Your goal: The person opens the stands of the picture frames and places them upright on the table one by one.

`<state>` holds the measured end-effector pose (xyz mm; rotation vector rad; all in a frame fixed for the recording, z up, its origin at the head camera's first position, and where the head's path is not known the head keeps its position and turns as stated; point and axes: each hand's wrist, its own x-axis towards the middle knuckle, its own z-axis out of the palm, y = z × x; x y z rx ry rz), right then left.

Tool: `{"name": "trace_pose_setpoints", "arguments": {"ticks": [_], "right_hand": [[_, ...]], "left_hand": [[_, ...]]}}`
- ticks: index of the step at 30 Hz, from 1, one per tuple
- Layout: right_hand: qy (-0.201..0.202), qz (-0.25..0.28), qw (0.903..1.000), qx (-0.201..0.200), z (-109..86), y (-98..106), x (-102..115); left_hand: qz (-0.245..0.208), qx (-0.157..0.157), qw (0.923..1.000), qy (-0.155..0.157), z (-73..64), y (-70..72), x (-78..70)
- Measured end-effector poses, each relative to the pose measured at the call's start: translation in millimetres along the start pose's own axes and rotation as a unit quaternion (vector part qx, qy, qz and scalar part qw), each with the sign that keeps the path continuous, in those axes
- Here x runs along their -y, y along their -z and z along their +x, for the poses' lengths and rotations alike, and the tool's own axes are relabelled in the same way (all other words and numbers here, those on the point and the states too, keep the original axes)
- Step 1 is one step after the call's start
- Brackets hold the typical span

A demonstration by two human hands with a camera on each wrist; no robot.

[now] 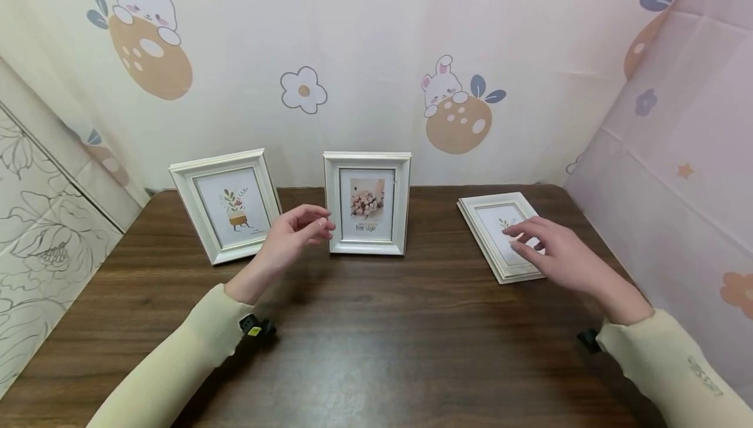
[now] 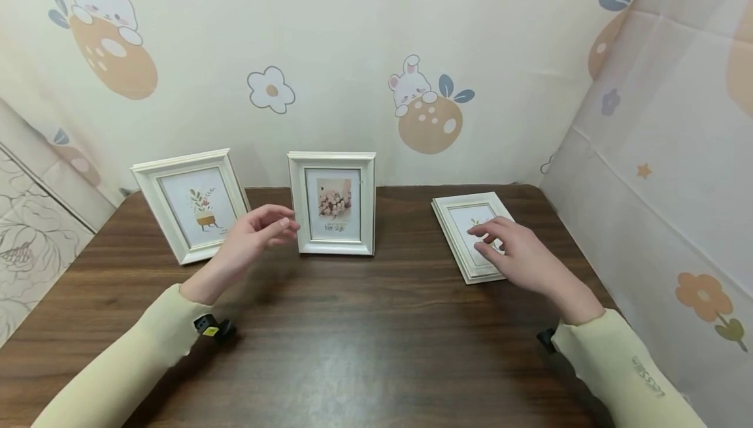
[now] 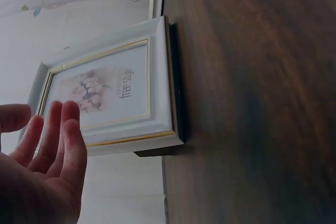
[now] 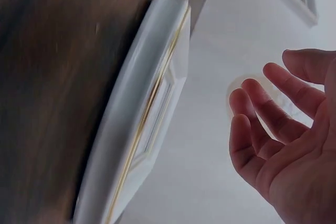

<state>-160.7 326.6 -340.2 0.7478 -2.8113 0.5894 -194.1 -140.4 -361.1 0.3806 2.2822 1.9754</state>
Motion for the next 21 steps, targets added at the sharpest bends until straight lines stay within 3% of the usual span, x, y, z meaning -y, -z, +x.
{"name": "trace_pose_setpoints", "arguments": {"ticks": [10, 21], "right_hand": [[-0.029, -0.027, 0.9992, -0.009, 13.9, 12.6, -36.9], [-0.14, 0.023, 0.9897, 0.02, 40.5, 16.7, -70.0]], "left_hand": [[0.035, 0.114, 0.9925, 0.028, -12.1, -7.8, 1.6], [0.061, 0.192, 0.9786, 0.041, -30.0, -6.2, 13.8]]}}
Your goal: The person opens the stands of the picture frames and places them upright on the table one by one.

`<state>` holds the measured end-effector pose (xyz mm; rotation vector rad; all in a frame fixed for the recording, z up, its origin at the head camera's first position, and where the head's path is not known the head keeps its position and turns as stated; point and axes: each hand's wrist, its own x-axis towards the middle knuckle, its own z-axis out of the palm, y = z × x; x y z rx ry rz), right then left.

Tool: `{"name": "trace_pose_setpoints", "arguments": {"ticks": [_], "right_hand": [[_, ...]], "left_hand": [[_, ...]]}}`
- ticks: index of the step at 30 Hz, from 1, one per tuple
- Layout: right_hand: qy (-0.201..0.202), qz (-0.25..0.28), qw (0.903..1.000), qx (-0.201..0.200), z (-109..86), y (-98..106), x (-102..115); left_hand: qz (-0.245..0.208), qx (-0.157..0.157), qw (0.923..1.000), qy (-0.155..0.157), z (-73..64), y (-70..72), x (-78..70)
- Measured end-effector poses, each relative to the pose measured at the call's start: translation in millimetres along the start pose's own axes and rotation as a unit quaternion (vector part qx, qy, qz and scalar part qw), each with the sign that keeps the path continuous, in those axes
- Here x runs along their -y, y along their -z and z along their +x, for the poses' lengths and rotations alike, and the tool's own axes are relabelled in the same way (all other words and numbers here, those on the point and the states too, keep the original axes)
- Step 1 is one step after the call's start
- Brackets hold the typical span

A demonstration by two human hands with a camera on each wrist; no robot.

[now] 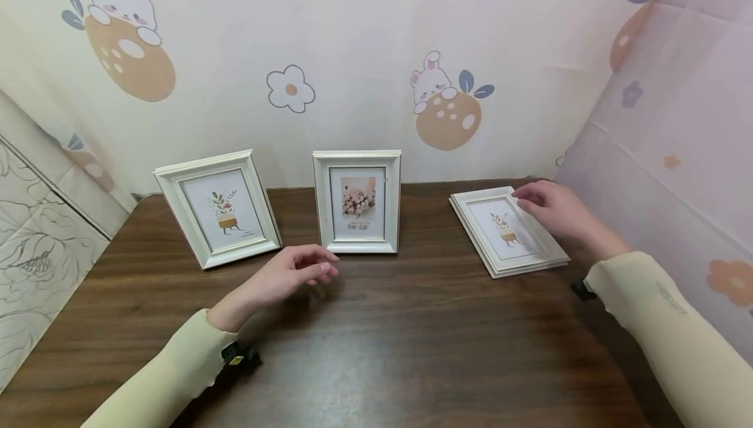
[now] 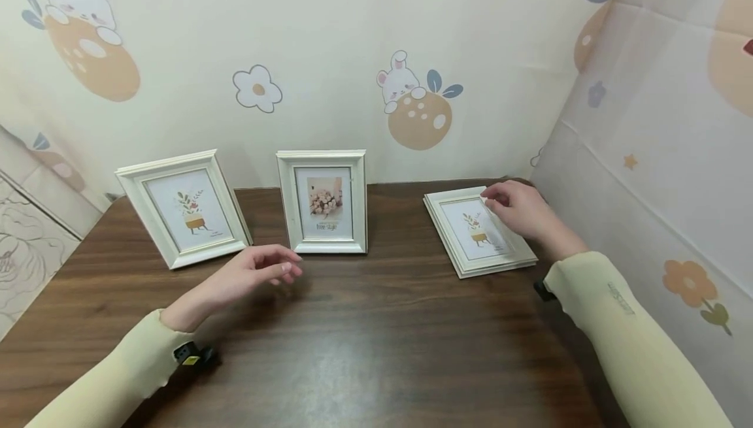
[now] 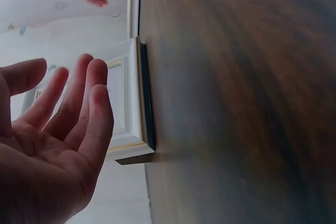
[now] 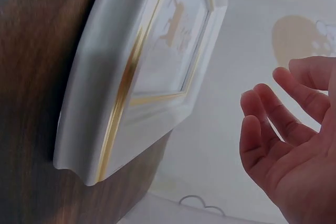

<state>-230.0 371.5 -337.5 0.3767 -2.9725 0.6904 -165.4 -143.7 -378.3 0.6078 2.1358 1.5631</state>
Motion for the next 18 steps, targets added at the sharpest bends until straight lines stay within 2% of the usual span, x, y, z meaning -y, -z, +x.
{"name": "trace_pose_setpoints", "arguments": {"ticks": [9, 13, 18], "right_hand": [[-0.031, 0.0, 0.9994, 0.017, 18.7, -6.1, -16.6], [-0.069, -0.003, 0.9973, 0.026, 26.3, -8.9, -27.7], [-0.107, -0.021, 0.9919, 0.065, 38.6, -10.2, -34.0]], "left_hand": [[0.046, 0.061, 0.997, 0.014, -9.4, -0.8, 8.3], [0.066, 0.082, 0.9943, 0.017, -13.0, -0.2, 9.5], [0.086, 0.092, 0.9917, 0.024, -18.7, 2.4, 10.6]]}}
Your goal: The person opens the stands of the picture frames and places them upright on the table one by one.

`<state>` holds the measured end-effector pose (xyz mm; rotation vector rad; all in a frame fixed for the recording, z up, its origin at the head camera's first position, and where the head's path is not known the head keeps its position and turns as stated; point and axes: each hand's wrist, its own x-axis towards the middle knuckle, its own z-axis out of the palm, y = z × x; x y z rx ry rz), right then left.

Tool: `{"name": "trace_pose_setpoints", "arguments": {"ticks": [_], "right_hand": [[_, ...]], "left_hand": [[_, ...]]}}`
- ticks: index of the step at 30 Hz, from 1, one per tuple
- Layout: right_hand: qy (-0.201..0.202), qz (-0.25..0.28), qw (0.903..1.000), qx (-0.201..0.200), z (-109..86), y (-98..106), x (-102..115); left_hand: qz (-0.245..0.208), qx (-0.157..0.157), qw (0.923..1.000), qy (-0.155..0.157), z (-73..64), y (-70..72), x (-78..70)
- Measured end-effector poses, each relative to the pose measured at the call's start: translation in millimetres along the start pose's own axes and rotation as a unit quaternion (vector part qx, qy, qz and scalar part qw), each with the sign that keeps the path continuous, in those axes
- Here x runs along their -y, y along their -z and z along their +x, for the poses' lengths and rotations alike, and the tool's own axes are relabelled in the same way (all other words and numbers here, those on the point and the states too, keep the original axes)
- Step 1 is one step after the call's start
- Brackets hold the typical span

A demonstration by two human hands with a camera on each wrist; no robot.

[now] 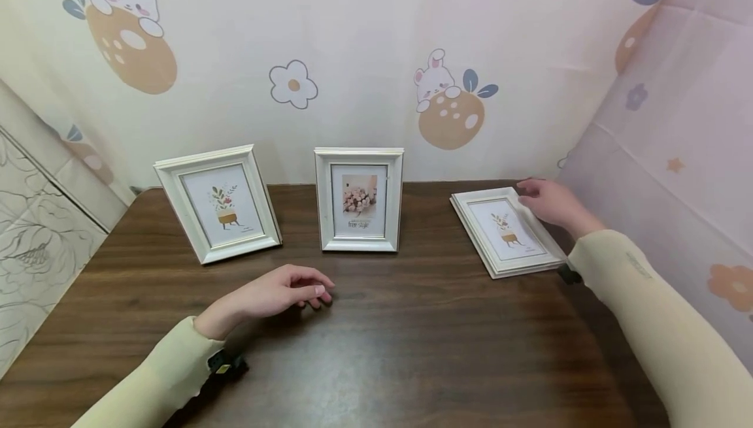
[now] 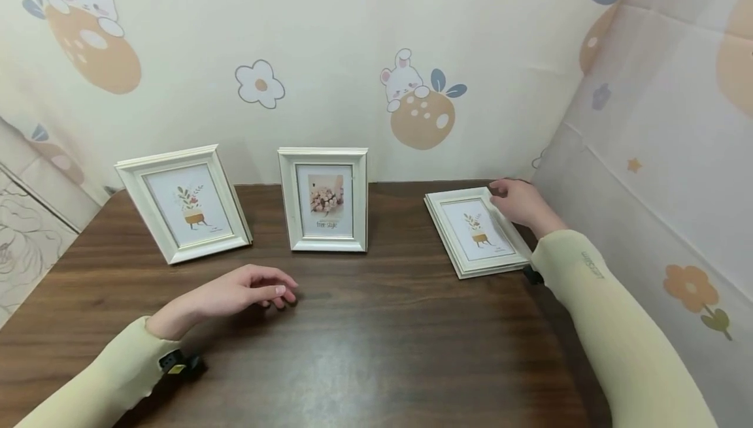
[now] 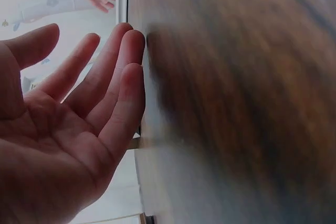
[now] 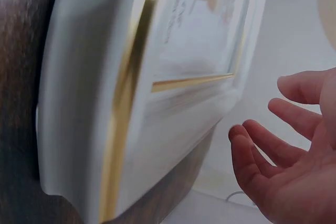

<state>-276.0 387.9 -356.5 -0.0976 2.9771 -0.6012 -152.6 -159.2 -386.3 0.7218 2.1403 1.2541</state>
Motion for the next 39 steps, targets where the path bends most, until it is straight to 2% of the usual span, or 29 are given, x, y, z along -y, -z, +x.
{"name": "trace_pose_setpoints", "arguments": {"ticks": [6, 15, 19, 26, 33, 39], "right_hand": [[-0.016, -0.02, 0.9989, 0.038, 14.0, -1.4, 3.1], [-0.048, -0.064, 0.9954, 0.053, 35.5, -10.1, 16.8], [-0.048, -0.089, 0.9932, 0.058, 38.0, -11.7, 22.3], [-0.061, -0.101, 0.991, 0.063, 36.1, -10.2, 32.1], [-0.102, -0.059, 0.9905, 0.07, 34.1, -7.8, 35.7], [-0.122, -0.028, 0.9897, 0.069, 31.2, -4.2, 37.4]], "left_hand": [[0.009, 0.002, 1.0, 0.004, -4.4, 6.2, -0.6], [0.01, -0.005, 0.9997, 0.023, -18.8, 24.5, 5.8], [0.016, -0.02, 0.9993, 0.029, -24.2, 31.8, 7.8], [0.01, -0.051, 0.9976, 0.046, -29.5, 40.3, 11.5], [0.0, -0.052, 0.998, 0.035, -29.2, 42.0, 12.1], [0.003, -0.066, 0.9967, 0.047, -30.3, 45.5, 13.4]]}}
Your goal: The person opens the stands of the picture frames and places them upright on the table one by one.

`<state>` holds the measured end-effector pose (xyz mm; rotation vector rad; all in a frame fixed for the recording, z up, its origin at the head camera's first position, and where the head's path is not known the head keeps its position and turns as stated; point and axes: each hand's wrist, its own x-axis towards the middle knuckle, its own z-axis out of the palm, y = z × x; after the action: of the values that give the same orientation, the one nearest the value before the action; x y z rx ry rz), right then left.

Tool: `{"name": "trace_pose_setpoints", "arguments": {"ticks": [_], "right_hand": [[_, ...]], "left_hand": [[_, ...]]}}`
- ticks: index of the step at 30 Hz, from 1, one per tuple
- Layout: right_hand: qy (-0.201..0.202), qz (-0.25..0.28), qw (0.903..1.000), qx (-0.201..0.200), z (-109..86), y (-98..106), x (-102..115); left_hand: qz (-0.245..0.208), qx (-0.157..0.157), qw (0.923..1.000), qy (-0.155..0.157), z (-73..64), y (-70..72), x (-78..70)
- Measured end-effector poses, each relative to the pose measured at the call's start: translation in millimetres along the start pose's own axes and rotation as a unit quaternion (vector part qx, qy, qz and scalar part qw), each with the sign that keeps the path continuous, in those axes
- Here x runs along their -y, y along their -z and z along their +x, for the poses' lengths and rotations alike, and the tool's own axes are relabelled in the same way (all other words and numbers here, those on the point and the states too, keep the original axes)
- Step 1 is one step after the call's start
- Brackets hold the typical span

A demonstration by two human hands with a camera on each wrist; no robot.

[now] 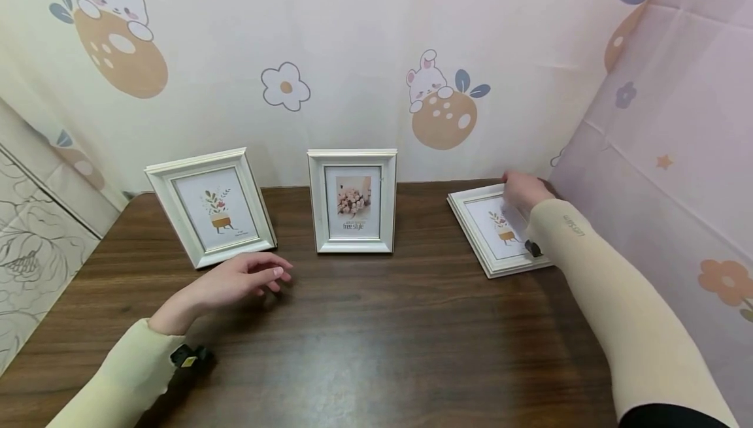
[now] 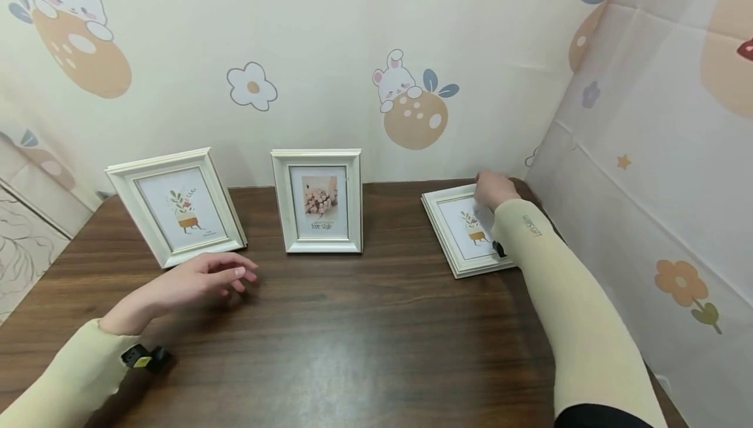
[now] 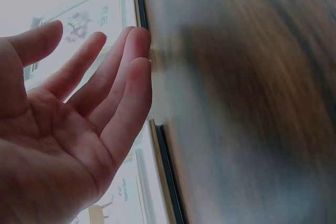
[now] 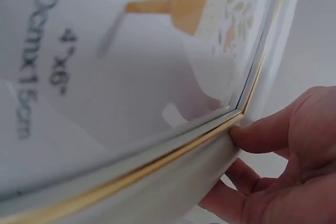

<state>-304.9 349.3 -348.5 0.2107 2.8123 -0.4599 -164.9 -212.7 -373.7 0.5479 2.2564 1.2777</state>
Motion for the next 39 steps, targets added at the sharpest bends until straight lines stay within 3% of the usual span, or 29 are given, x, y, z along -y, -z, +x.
{"name": "trace_pose_setpoints", "arguments": {"ticks": [7, 13, 16, 24, 39], "right_hand": [[0.022, -0.002, 0.9997, -0.005, -2.0, 6.0, -3.0], [0.055, 0.018, 0.9977, -0.035, -6.0, 9.3, -11.2], [0.059, 0.036, 0.9965, -0.047, -9.6, 11.2, -16.6], [0.072, 0.103, 0.9906, -0.053, -17.6, 18.8, -31.4], [0.105, 0.194, 0.9748, -0.036, -50.7, 36.1, -42.7]], "left_hand": [[-0.004, -0.059, 0.9981, -0.017, 0.1, 4.0, 5.2], [-0.04, -0.138, 0.9892, -0.03, -0.6, 8.0, 4.8], [-0.064, -0.159, 0.9848, -0.027, -1.5, 10.9, 3.5], [-0.063, -0.151, 0.9861, -0.031, -0.9, 12.9, 6.5], [-0.068, -0.116, 0.9899, -0.045, 0.4, 0.9, 1.1]]}}
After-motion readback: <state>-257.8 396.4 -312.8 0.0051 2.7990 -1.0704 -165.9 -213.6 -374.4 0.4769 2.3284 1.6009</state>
